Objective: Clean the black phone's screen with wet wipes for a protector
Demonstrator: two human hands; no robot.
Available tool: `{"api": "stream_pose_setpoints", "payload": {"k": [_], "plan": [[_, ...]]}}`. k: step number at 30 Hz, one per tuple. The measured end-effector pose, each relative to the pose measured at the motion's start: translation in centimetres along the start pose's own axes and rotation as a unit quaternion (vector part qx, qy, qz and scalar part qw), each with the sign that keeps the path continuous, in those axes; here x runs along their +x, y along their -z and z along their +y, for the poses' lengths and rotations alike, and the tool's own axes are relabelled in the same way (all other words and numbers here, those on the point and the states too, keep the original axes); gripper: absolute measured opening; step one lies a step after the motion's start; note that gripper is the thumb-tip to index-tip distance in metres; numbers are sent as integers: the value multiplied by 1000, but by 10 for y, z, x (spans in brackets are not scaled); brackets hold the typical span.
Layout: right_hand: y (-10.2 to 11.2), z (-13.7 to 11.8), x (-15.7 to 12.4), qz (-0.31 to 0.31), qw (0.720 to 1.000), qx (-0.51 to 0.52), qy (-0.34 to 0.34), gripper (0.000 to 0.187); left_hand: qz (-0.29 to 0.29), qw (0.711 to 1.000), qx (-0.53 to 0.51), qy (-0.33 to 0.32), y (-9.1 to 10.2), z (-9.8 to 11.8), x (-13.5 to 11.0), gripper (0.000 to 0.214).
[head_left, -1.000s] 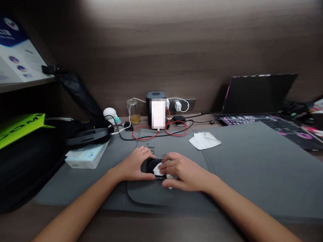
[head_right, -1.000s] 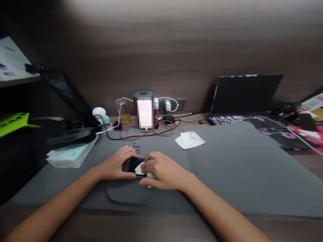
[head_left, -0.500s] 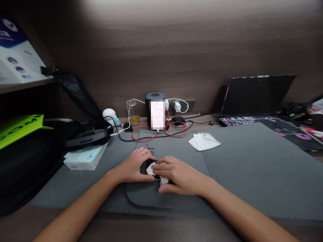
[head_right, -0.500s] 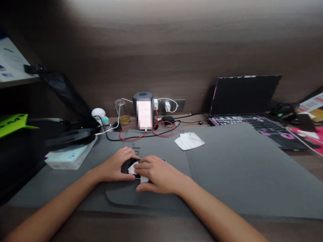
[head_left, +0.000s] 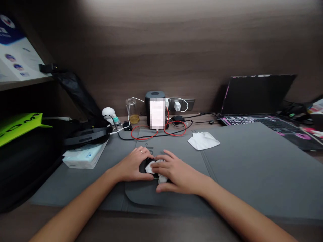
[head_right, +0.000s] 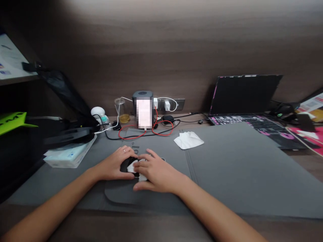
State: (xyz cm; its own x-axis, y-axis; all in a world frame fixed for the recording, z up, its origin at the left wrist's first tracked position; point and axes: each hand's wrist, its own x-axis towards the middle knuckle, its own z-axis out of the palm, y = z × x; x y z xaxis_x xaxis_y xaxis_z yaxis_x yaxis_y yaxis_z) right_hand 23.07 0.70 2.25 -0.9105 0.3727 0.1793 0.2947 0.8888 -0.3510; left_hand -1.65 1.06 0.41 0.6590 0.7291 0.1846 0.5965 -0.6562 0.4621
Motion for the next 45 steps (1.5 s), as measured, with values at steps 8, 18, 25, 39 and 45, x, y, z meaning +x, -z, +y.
{"api": "stream_pose_setpoints", "payload": {"k": [8,18,25,39,45], "plan": [[0,3,-2,-7,1000,0,5,61,-1,1000,1,-1,1,1,-1,55],[2,6,-2,4,1000,-2,25,59,0,1000,2,-2,1,1,-1,57],[13,6,-6,8,1000,-4,2,35,-2,1000,7,0,1,2,0,58],[5,16,-9,12,1000,-9,-3,21,-1,1000,8,2,2,2,0,57],[8,16,-13,24,995,-68,-74,15,-3,1000,7,0,3,2,0,59]]}}
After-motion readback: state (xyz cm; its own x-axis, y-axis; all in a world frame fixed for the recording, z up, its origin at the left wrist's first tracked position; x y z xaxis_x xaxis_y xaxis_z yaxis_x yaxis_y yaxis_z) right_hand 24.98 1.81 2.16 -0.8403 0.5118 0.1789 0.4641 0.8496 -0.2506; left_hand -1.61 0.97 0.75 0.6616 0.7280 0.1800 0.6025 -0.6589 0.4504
